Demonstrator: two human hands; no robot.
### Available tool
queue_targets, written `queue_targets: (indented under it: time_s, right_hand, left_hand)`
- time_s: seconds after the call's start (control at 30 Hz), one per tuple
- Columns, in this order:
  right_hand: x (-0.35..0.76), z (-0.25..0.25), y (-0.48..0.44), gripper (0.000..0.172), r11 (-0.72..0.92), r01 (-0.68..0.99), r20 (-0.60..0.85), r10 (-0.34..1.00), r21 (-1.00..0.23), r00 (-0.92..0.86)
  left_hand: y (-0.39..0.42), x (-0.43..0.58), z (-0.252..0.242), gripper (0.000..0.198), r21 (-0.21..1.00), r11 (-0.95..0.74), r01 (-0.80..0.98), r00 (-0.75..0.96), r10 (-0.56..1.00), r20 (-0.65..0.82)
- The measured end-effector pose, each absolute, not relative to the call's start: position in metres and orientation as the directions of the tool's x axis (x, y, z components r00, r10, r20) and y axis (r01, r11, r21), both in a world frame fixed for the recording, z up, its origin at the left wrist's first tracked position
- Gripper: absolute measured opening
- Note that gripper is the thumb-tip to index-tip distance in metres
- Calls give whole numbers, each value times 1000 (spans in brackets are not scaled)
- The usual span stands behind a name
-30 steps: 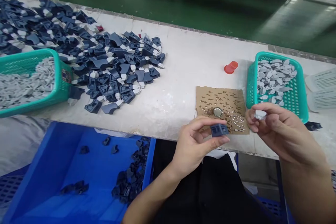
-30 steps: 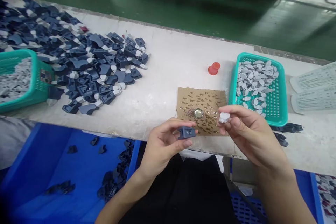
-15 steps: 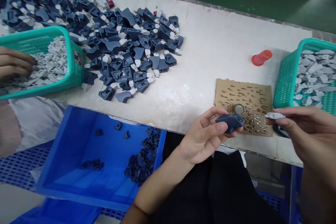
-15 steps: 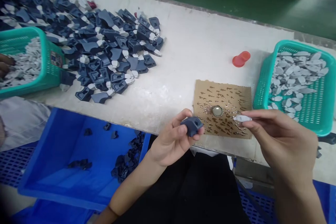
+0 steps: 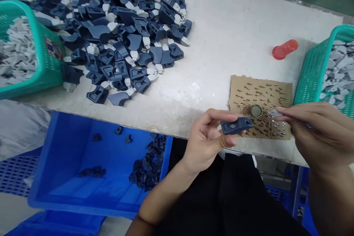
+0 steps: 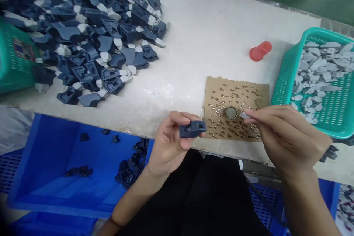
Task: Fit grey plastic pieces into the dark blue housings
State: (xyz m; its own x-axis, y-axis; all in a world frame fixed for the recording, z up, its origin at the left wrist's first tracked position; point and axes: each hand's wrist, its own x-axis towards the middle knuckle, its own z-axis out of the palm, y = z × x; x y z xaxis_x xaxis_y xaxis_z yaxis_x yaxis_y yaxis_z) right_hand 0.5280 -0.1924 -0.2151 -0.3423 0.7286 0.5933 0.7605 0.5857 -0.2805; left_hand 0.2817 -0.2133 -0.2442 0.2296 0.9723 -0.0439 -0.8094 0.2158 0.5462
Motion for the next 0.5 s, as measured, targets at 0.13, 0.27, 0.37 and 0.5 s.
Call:
queue_targets:
  time_s: [0.13, 0.27, 0.37, 0.5]
  right_hand:
    - [528, -217, -194, 49, 586, 767, 557, 740, -261, -376]
    - [529, -221, -196, 50, 615, 745, 519, 739, -258, -430]
    - [528, -224, -196, 44, 635, 727, 514, 729, -261, -452]
    - [526, -224, -196, 39, 629, 728, 491, 742, -272, -457]
  left_hand:
    - [-213, 280, -243, 23, 709, 56, -703, 100, 995, 21]
    - [-212, 279, -241, 20, 791, -59, -609, 15, 996, 85]
    - [-213, 279, -241, 18, 811, -99, -577, -17, 994, 109]
    - [-214, 280, -243, 17, 829, -132, -544, -33, 990, 136]
